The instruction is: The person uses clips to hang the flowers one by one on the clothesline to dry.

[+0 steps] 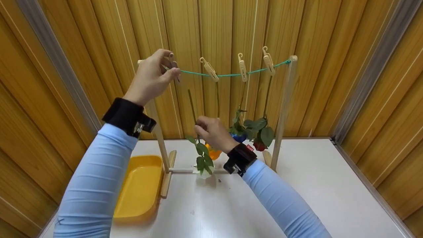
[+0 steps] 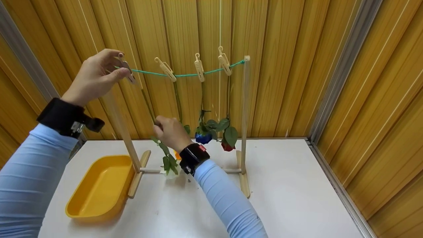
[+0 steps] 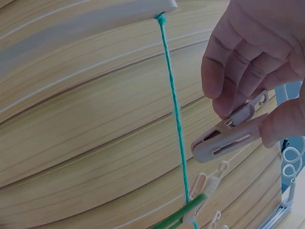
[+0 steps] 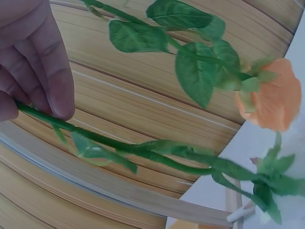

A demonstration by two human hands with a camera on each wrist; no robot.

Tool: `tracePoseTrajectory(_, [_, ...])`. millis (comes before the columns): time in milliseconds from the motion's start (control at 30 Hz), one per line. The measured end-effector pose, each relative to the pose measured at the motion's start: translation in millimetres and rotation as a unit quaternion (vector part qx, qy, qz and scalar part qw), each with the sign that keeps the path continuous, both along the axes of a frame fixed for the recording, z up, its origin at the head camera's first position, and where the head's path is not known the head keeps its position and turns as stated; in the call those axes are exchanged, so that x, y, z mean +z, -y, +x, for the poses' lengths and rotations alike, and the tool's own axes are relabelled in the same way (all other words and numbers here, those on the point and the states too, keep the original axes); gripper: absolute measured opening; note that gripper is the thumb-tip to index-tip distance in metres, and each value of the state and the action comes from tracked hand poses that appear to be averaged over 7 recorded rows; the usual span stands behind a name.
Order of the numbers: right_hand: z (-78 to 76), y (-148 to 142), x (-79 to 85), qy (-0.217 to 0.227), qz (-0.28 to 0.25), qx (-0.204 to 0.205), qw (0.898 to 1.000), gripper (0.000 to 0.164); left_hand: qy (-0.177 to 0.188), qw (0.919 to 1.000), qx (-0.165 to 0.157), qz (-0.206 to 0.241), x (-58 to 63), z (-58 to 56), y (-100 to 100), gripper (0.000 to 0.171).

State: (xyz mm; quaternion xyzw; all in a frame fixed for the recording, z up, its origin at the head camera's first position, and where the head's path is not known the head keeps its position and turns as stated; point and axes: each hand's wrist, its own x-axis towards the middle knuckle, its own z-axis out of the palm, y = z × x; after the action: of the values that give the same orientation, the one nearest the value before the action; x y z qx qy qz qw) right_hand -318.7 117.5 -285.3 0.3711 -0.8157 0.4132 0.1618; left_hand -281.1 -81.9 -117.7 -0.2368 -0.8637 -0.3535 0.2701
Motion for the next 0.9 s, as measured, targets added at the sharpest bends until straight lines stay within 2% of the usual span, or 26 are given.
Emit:
tracePoseTrajectory(167, [-9.0, 6.5, 9.7, -0.015, -0.015, -0.008, 1.000, 0.014, 0.020, 0.9993, 0.024, -0.020, 19.3, -5.9, -0.1, 0.035])
tracePoseTrajectory(467, [-22.0, 17.7, 24.6, 0.011, -0.015, -0.025, 1.000, 0.012, 0.039, 0.9963, 0.052, -0.057, 45.5, -19.0, -0.5, 0.030])
tracePoseTrajectory(600, [-25.8, 25.6, 31.3, 0.008, -0.010, -0.034, 0.999, 0.013, 0.042, 0.9952, 0.060, -0.065, 49.7, -24.1, 1.4, 0.029])
tracePoseTrajectory(733, [-28.5, 34.3, 36.6, -0.001, -0.006, -0.047, 0.999, 0.014, 0.038, 0.9946, 0.069, -0.068, 49.2, -28.8, 3.0, 0.027])
tracePoseTrajectory(900, [-29.9, 44.8, 39.9, -0.009, -0.011, -0.059, 0.998, 0.013, 0.010, 0.9945, 0.087, -0.058, 44.8, -32.9, 4.6, 0.022])
